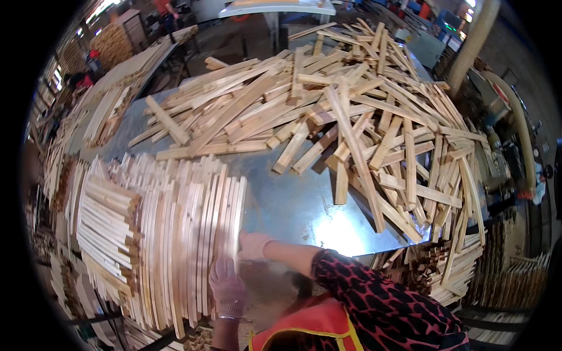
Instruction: The person sorts wooden planks on a metal table, picking them up and arranging them into neat stacks. They then carry a stack of planks to a nearby rack and place them on top of other wood. The person returns to the table to continue sorting the remaining planks.
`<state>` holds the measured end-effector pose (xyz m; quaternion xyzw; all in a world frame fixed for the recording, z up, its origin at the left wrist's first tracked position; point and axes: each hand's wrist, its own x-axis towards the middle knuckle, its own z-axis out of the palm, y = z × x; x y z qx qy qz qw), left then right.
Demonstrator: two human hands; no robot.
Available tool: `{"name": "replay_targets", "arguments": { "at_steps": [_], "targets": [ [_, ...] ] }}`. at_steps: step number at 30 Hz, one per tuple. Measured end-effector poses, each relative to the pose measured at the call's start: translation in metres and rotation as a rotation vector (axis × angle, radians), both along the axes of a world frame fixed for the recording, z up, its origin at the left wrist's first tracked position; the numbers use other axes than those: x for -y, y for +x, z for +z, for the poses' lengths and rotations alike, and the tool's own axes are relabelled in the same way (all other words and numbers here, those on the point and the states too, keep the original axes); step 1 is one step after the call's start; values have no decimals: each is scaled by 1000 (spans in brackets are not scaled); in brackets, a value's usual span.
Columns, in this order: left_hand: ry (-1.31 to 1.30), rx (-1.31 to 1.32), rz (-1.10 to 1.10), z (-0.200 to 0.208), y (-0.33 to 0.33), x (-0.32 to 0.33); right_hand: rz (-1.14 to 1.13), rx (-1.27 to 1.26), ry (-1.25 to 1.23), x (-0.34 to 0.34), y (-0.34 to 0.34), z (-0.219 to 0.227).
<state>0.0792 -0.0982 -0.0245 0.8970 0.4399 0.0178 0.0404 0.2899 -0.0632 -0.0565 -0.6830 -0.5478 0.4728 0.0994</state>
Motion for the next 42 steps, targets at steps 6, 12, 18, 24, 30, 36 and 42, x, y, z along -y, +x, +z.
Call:
{"name": "replay_targets", "arguments": {
  "at_steps": [6,12,18,24,30,36,42],
  "targets": [
    [-57,146,-99,-4,40,31,-316,-8,625,49,114,96],
    [-475,192,-188,23,159,45,-791,738,322,184,262,34],
    [-1091,649,50,-10,280,58,-464,25,468,208,222,51],
    [-1457,687,259,2,240,77,-1515,-655,690,210,330,38],
    [-1254,676,337,-6,134,102,-1563,-1214,567,158,380,-7],
    [-300,464,107,-29,63,68,-1459,-1522,504,140,349,32],
    [258,-29,74,-45,25,5,-678,-1377,104,218,106,56]
  ]
}}
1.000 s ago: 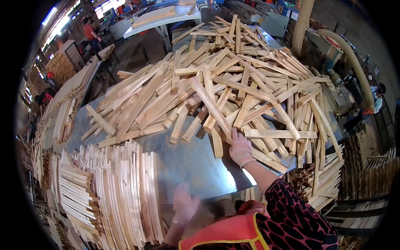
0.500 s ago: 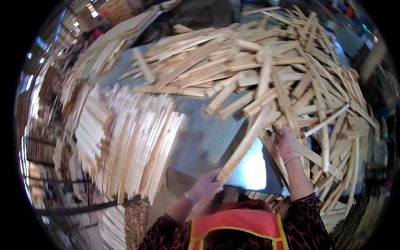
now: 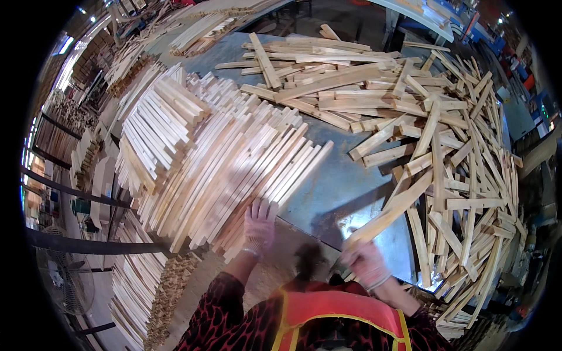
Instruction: The person sorts wooden planks on a metal table, picking them up and arranging them into neat stacks. They then carry a stack of planks to a nearby rack and place them on top of other wood. The person returns to the table to continue sorting the remaining planks.
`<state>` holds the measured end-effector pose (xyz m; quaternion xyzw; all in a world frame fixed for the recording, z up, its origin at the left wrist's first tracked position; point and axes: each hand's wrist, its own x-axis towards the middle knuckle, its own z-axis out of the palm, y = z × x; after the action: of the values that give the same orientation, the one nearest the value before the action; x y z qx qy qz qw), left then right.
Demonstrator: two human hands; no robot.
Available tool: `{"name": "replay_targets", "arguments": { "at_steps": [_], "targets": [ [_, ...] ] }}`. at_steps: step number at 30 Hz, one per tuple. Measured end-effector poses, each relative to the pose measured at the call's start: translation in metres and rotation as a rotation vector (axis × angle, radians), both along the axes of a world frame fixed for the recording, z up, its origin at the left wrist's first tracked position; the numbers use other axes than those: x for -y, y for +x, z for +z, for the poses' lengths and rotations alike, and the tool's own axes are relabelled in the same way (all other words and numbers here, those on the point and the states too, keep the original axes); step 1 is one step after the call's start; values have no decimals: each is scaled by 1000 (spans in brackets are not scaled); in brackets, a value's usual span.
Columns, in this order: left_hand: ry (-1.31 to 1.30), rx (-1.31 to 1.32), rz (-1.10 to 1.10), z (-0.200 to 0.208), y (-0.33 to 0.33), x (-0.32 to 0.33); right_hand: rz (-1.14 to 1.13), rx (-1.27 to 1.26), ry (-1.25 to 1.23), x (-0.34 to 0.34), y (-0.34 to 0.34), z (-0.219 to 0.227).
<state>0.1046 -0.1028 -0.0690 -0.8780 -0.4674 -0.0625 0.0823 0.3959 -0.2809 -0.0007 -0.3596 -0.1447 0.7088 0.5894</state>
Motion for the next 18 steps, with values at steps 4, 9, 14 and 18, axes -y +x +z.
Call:
{"name": "replay_targets", "arguments": {
  "at_steps": [4,9,14,18],
  "targets": [
    [-37,58,-91,12,4,-15,-1,-48,-379,9,-88,-24],
    [-62,328,-320,97,13,9,-90,188,-490,42,-96,-78],
    [-43,322,-508,138,22,9,-200,-320,-468,34,-75,-89],
    [-208,356,-576,168,74,3,140,-336,-372,-19,-111,-37]
  ]
}}
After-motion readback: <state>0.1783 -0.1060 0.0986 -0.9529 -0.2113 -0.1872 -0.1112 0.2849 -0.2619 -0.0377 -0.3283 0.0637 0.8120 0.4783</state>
